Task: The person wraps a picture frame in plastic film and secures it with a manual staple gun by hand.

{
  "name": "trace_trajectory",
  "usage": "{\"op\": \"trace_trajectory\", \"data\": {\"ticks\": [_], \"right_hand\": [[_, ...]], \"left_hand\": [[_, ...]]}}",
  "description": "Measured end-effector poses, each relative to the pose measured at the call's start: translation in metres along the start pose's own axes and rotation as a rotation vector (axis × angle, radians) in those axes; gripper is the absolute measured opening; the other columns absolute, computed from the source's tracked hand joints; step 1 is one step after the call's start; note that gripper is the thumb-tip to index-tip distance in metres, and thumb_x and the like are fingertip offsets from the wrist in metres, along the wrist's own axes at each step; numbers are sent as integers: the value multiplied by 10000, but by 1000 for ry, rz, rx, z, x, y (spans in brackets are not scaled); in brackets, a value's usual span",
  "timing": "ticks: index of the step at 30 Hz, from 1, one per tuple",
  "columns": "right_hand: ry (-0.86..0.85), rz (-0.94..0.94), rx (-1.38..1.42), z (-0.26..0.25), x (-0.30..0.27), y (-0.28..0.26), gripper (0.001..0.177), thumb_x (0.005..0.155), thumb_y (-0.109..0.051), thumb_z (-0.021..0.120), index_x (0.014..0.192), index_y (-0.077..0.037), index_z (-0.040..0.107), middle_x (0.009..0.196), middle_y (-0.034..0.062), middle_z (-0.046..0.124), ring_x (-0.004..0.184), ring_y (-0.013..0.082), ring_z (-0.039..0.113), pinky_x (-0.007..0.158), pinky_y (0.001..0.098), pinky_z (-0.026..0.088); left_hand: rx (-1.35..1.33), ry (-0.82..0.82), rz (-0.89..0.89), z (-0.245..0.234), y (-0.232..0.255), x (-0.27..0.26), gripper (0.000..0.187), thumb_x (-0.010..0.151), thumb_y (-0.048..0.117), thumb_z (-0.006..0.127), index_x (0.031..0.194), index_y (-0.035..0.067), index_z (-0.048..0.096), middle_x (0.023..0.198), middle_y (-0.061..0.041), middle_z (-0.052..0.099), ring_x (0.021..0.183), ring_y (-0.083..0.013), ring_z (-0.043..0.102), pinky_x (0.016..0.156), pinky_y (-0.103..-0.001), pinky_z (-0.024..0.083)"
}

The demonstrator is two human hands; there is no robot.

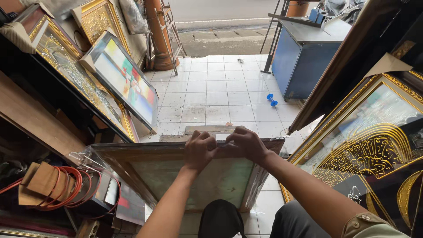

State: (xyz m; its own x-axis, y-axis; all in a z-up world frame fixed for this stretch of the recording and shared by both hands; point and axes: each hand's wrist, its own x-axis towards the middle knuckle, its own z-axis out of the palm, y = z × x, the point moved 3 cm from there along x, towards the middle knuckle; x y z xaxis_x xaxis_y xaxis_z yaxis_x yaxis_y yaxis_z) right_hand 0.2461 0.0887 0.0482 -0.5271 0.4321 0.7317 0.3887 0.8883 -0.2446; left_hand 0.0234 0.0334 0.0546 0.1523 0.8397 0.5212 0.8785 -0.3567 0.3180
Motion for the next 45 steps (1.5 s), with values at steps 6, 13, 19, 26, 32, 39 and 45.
{"op": "trace_trajectory", "data": {"ticks": [6, 13, 19, 26, 32, 39, 45], "right_hand": [[-63, -73, -57, -8, 1, -17, 180, 913, -292, 912, 1084, -253, 872, 910, 11, 703, 794, 221, 726, 698, 382, 641], [-124, -58, -1, -2, -7, -8, 193, 972, -284, 829, 1149, -215, 868, 997, 37, 747, 857, 274, 743, 737, 434, 657], [-159, -143, -63, 1, -14, -1, 181, 1025, -284, 760, 1172, -206, 834, 1050, 34, 733, 904, 269, 736, 743, 419, 659], [-161, -289, -178, 6, -20, -2, 181, 1089, -331, 684, 1177, -218, 793, 1043, 3, 669, 865, 231, 678, 727, 384, 632], [-112, -355, -235, 0, -6, -14, 97, 1078, -269, 717, 1136, -210, 769, 1036, 11, 642, 852, 227, 659, 704, 395, 613], [-116, -412, -352, 6, -11, -3, 97, 1013, -299, 781, 1017, -216, 732, 925, -2, 543, 787, 233, 629, 657, 406, 600], [-151, 151, -363, 10, -10, -59, 115, 988, -310, 825, 945, -246, 739, 941, -28, 626, 939, 214, 709, 759, 379, 598]], "left_hand": [[-41, 146, 89, 11, -2, -7, 123, 888, 422, 929, 950, 430, 823, 960, 150, 690, 1017, -136, 648, 838, -373, 643], [-6, 256, 172, 32, -9, -15, 131, 958, 389, 833, 1049, 477, 803, 998, 197, 685, 1018, -132, 619, 823, -372, 569], [134, 235, 304, 40, -18, -16, 69, 1048, 462, 732, 1115, 462, 749, 1083, 190, 645, 1072, -136, 622, 835, -372, 570], [240, 258, 389, 35, -13, -21, 55, 1044, 453, 751, 1049, 411, 716, 1094, 140, 588, 1117, -174, 618, 840, -412, 567], [-229, -10, 97, 10, -8, -1, 284, 976, 563, 836, 891, 305, 753, 1024, 97, 657, 1154, -195, 659, 918, -402, 559], [-167, -185, -150, 44, -37, 27, 280, 895, 451, 883, 1127, 299, 841, 1067, -29, 821, 1158, -337, 763, 1013, -513, 623], [-82, -258, -256, 56, -37, 32, 291, 873, 510, 860, 1100, 330, 842, 1077, 8, 809, 1177, -296, 763, 1034, -512, 618]]}}
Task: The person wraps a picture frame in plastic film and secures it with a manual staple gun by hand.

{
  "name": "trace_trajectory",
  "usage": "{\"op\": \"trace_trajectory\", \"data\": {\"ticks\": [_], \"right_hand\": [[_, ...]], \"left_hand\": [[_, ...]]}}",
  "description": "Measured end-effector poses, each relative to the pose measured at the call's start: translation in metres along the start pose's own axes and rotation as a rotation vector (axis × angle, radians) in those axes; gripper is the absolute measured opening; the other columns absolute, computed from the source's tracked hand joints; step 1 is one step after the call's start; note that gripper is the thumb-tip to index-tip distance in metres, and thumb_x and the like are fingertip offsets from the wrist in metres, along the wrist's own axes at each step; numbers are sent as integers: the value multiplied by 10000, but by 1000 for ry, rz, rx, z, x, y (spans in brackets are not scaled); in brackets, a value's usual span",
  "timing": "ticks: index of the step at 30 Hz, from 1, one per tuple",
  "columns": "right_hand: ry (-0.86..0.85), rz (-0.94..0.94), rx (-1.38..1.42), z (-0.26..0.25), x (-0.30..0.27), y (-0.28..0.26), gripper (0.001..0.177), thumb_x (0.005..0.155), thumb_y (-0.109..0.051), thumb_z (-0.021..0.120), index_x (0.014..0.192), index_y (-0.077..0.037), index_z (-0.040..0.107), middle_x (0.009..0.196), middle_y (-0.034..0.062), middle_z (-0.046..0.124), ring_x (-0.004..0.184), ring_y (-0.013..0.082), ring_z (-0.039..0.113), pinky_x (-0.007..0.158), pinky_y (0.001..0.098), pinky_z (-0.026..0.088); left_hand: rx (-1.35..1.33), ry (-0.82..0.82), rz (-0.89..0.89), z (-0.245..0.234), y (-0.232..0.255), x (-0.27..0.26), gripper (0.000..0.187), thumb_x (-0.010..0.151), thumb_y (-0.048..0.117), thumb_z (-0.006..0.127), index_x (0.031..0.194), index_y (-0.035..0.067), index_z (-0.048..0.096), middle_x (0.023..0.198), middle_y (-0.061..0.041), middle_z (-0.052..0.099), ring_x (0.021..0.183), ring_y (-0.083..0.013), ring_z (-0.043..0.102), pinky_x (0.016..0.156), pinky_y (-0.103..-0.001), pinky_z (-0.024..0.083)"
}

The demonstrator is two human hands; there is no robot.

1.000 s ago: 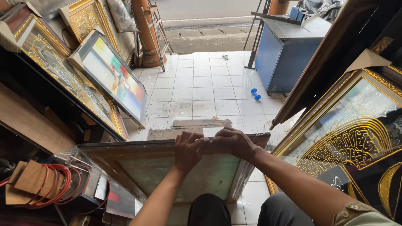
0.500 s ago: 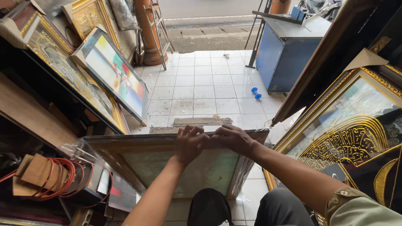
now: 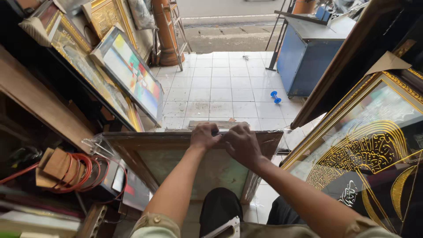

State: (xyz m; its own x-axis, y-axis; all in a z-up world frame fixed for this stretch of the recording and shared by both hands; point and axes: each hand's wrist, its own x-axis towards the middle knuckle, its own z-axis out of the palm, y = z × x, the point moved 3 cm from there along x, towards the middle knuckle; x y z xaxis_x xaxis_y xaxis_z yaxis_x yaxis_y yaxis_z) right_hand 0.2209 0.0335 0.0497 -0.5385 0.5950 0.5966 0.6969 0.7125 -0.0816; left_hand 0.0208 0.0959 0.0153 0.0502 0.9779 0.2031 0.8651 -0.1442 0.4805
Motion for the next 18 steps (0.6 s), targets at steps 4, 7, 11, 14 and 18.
{"op": "trace_trajectory", "data": {"ticks": [4, 7, 11, 14, 18], "right_hand": [[-231, 347, 578, -8, -28, -51, 224, 903, -337, 829, 1102, -236, 814, 1005, 80, 773, 1015, 316, 768, 862, 519, 621], [-699, 181, 770, -51, -59, -128, 307, 903, -431, 833, 997, -139, 832, 879, 149, 820, 898, 345, 799, 795, 530, 603], [-942, -73, 484, -34, -117, -162, 464, 799, -624, 886, 915, -179, 823, 773, 69, 808, 791, 342, 819, 680, 508, 643], [-1160, -54, 54, -72, -113, -192, 556, 775, -633, 869, 1056, -163, 772, 965, 104, 766, 836, 342, 761, 652, 517, 630], [-1149, -153, -86, -47, -177, -201, 901, 678, -718, 954, 1273, -74, 748, 1230, 166, 704, 1144, 399, 702, 882, 565, 629]], "left_hand": [[-6, 40, 22, 1, 2, -13, 324, 872, 521, 833, 1080, 273, 840, 1067, -58, 800, 1183, -342, 754, 1072, -538, 596], [11, 73, 23, 8, -1, -27, 316, 887, 543, 819, 1074, 289, 836, 1060, -55, 794, 1191, -336, 745, 1103, -530, 576], [9, 138, 63, 2, 4, -46, 308, 848, 530, 857, 1062, 311, 827, 1067, -24, 791, 1205, -315, 741, 1091, -503, 574], [-92, 145, 100, -12, 16, -59, 195, 832, 363, 871, 950, 228, 796, 973, -1, 802, 1136, -288, 693, 977, -446, 547], [-78, 219, 177, 6, 4, -54, 210, 790, 425, 798, 912, 255, 799, 956, -20, 778, 1068, -318, 705, 921, -472, 549]]}}
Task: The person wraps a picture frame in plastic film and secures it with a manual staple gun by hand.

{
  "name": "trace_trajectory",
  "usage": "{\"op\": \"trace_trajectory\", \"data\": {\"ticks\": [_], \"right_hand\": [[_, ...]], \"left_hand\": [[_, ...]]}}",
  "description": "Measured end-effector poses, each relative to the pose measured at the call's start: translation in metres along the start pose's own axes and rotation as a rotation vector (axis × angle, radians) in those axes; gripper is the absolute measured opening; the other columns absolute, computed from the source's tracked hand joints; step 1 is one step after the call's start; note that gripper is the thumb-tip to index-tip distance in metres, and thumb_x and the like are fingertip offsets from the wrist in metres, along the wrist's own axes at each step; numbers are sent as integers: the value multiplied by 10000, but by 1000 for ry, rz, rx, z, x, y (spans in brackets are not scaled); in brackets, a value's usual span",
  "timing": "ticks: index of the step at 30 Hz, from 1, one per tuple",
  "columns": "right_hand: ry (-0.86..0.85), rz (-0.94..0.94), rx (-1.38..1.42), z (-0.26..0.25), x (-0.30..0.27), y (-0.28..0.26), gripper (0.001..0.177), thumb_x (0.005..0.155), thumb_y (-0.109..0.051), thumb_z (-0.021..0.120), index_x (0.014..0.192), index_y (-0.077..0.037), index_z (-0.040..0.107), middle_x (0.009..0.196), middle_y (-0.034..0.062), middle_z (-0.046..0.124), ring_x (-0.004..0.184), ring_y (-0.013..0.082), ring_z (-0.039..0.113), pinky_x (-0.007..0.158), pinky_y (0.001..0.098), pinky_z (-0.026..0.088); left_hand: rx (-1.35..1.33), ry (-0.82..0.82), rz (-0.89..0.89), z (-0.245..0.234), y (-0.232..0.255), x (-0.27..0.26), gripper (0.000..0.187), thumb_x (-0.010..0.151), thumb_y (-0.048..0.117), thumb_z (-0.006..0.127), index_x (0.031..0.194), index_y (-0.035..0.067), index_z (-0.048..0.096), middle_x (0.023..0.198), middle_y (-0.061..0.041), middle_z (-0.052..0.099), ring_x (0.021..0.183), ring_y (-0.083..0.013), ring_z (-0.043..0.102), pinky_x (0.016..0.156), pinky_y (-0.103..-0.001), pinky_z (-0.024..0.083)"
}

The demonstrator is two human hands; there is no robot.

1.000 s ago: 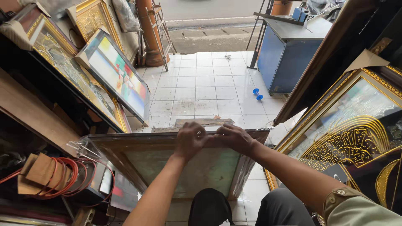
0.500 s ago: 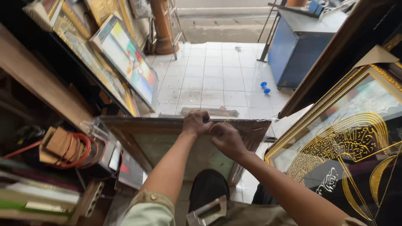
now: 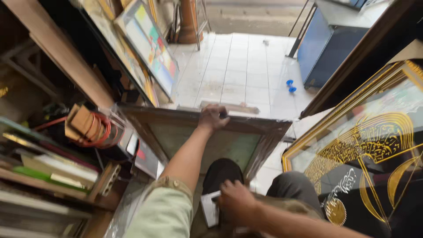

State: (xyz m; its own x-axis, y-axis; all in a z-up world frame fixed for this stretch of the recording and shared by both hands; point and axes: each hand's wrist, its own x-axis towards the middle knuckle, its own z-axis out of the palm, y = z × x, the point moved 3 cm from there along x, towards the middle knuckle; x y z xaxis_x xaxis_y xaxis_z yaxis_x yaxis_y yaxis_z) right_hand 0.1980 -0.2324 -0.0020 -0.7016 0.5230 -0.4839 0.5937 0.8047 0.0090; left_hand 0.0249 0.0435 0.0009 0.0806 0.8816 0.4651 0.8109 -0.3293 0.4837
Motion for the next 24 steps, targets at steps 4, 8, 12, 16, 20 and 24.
{"op": "trace_trajectory", "data": {"ticks": [4, 8, 12, 16, 20, 24], "right_hand": [[192, -138, -62, 27, 22, 30, 401, 826, -405, 737, 1176, -211, 776, 1066, 100, 756, 1072, 375, 679, 833, 595, 487], [-161, -57, 1019, -24, 13, 99, 471, 895, -467, 696, 1267, -207, 821, 1031, -116, 734, 885, 13, 601, 735, 213, 466], [107, 111, 1290, -40, 30, 149, 175, 815, -192, 688, 890, -36, 714, 722, 34, 603, 392, 96, 427, 278, 258, 266], [609, 449, 783, -73, 39, 193, 510, 901, -568, 723, 1211, -164, 724, 1012, 127, 813, 1008, 316, 814, 887, 516, 526], [598, 529, 177, -113, 30, 196, 597, 1033, -720, 607, 1305, -189, 607, 1032, 58, 779, 1054, 298, 792, 960, 516, 471], [643, 539, 26, -97, 53, 214, 714, 962, -828, 628, 1328, -215, 604, 1021, 27, 739, 978, 277, 777, 894, 483, 435]], "left_hand": [[25, -41, -57, -2, 2, 3, 221, 802, 436, 827, 940, 266, 796, 980, -13, 776, 1092, -326, 692, 980, -467, 532], [3, -53, -100, -2, 2, 7, 252, 791, 416, 891, 986, 280, 808, 982, 2, 780, 1093, -309, 709, 1004, -463, 540], [-19, -50, -102, -1, 1, 18, 228, 802, 390, 905, 967, 269, 803, 968, -10, 766, 1118, -313, 698, 1022, -454, 534], [85, -146, -135, 3, -5, 33, 282, 859, 500, 867, 1078, 330, 814, 1074, 30, 784, 1176, -245, 734, 1110, -431, 547], [74, -159, -140, 2, -4, 42, 275, 864, 469, 883, 1084, 316, 823, 1065, 29, 786, 1158, -228, 733, 1093, -415, 545], [49, -158, -123, 2, -3, 45, 295, 866, 459, 880, 1092, 275, 830, 1072, -21, 788, 1173, -276, 731, 1105, -441, 543]]}}
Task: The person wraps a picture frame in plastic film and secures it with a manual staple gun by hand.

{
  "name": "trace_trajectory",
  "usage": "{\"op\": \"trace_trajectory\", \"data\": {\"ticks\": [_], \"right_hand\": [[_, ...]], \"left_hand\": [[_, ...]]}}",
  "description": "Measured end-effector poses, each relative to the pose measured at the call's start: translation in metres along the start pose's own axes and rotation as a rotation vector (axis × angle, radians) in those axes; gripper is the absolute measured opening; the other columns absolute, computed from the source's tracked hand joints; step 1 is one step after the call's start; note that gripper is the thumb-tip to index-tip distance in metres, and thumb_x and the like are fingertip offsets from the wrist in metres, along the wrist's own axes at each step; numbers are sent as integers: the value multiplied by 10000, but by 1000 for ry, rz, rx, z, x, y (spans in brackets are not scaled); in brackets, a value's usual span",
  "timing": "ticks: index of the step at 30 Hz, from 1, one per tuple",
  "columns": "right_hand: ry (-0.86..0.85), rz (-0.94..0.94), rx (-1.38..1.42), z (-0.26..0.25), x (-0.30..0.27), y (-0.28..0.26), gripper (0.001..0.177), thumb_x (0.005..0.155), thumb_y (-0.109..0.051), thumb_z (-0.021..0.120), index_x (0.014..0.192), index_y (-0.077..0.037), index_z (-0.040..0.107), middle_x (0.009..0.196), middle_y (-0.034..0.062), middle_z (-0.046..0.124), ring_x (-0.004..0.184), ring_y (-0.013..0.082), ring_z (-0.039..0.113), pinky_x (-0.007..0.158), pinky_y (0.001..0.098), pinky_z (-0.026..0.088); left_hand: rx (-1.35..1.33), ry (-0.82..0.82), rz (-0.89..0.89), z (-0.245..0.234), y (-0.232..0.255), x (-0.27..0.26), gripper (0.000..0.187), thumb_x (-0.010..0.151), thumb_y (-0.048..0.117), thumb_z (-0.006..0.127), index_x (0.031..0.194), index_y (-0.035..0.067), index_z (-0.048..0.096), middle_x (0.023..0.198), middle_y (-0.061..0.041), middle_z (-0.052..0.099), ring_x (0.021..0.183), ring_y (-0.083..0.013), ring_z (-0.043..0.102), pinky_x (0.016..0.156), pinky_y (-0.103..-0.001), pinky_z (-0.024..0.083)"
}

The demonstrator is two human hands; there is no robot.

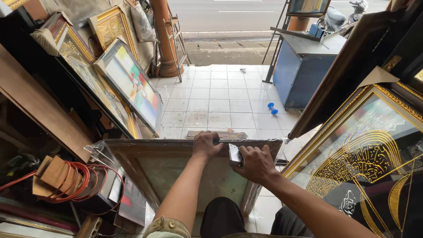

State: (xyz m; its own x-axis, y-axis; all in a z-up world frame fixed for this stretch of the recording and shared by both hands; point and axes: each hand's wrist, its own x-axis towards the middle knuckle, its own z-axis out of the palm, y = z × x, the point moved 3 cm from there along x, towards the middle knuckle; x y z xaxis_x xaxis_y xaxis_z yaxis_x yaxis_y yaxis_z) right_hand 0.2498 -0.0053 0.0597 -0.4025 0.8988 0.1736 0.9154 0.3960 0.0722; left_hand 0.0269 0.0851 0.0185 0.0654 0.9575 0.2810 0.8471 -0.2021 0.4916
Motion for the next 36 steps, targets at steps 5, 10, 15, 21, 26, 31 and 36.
{"op": "trace_trajectory", "data": {"ticks": [5, 10, 15, 21, 26, 31, 36], "right_hand": [[36, -25, -23, 0, 7, -2, 724, 944, -840, 633, 1317, -219, 623, 1003, 18, 739, 957, 274, 780, 882, 467, 415], [40, -37, 27, 19, 22, 12, 595, 911, -731, 704, 1247, -244, 636, 956, 27, 760, 929, 311, 816, 849, 470, 471], [60, -32, 108, 30, 24, 17, 525, 828, -618, 840, 1173, -258, 674, 929, 58, 791, 924, 350, 839, 832, 474, 577], [-292, 331, 775, 46, -27, 8, 822, 832, -296, 777, 1628, -211, 591, 1255, 86, 844, 1067, 238, 793, 883, 380, 589], [-404, 556, 1128, 61, -50, -18, 171, 871, -138, 632, 1034, -100, 670, 790, 82, 697, 694, 200, 634, 663, 352, 491], [-320, 311, 855, 45, -29, -29, 107, 905, -249, 631, 980, -177, 606, 963, 70, 742, 841, 250, 624, 761, 394, 451], [-188, 130, 719, 17, -3, -44, 174, 917, -244, 642, 1061, -150, 613, 1068, 76, 707, 1025, 301, 672, 890, 438, 482]], "left_hand": [[21, 5, -11, 4, -2, 3, 305, 862, 498, 867, 1096, 306, 828, 1070, 4, 786, 1174, -255, 723, 1108, -438, 541], [17, 1, -17, 3, 0, 2, 293, 876, 467, 871, 1111, 297, 833, 1070, 3, 787, 1173, -253, 723, 1106, -435, 539], [33, -6, 1, -5, 1, 4, 294, 883, 487, 856, 1112, 305, 829, 1075, -3, 783, 1182, -265, 719, 1106, -443, 543], [-35, -20, 435, -32, -17, -21, 732, 758, -94, 924, 1361, 179, 611, 1320, -82, 780, 1269, -325, 718, 1185, -457, 577], [-222, 109, 435, -32, -33, -19, 320, 850, 29, 916, 1008, 142, 662, 1026, -47, 754, 998, -301, 689, 813, -449, 583], [-305, 202, 399, -35, -38, -12, 243, 821, 91, 978, 906, 186, 771, 923, 5, 807, 956, -245, 723, 888, -398, 559], [-376, 96, 116, -50, -32, -8, 165, 911, 62, 880, 954, 222, 883, 1001, 26, 899, 990, -155, 860, 877, -319, 686]]}}
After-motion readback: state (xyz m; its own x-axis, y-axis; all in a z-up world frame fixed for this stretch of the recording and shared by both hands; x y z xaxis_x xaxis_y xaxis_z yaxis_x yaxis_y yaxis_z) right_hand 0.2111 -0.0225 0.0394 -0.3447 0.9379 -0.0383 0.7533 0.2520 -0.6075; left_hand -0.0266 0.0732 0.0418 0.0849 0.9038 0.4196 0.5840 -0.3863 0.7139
